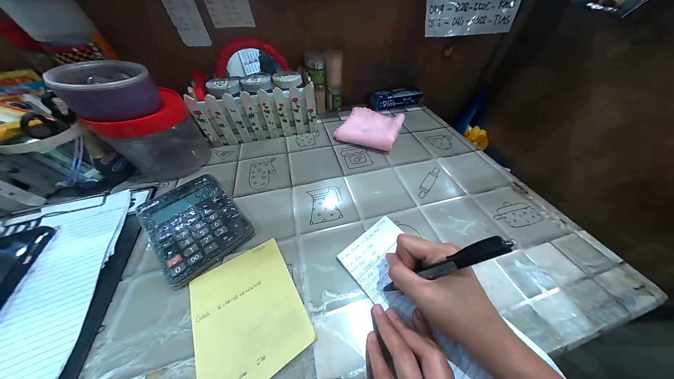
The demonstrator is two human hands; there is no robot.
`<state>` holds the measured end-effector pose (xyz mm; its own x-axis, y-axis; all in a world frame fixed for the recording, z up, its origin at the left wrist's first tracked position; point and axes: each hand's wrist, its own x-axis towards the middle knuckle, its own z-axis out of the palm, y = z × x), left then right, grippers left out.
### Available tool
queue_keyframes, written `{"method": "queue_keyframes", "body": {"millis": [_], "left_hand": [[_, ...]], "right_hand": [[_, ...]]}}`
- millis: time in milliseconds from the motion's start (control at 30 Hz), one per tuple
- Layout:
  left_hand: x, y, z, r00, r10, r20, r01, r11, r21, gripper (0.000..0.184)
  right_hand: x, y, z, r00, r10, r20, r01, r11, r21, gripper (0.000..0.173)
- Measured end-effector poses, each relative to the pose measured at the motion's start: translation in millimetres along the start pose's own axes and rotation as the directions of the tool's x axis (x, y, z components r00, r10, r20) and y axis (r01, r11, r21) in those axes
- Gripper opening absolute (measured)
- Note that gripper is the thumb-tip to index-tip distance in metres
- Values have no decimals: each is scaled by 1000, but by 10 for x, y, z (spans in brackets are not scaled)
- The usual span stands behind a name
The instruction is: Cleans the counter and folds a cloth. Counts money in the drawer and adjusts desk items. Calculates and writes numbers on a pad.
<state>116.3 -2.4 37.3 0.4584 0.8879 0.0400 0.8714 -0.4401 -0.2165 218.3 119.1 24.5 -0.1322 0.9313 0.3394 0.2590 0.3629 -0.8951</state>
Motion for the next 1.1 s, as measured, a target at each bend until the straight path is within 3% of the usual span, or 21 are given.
{"method": "queue_keyframes", "body": {"millis": [1100], "left_hand": [[2,-6,8,1000,5,12,-5,1000,-9,39]], "right_hand": [[23,10,-11,999,-17,-27,17,1000,-13,25]]}}
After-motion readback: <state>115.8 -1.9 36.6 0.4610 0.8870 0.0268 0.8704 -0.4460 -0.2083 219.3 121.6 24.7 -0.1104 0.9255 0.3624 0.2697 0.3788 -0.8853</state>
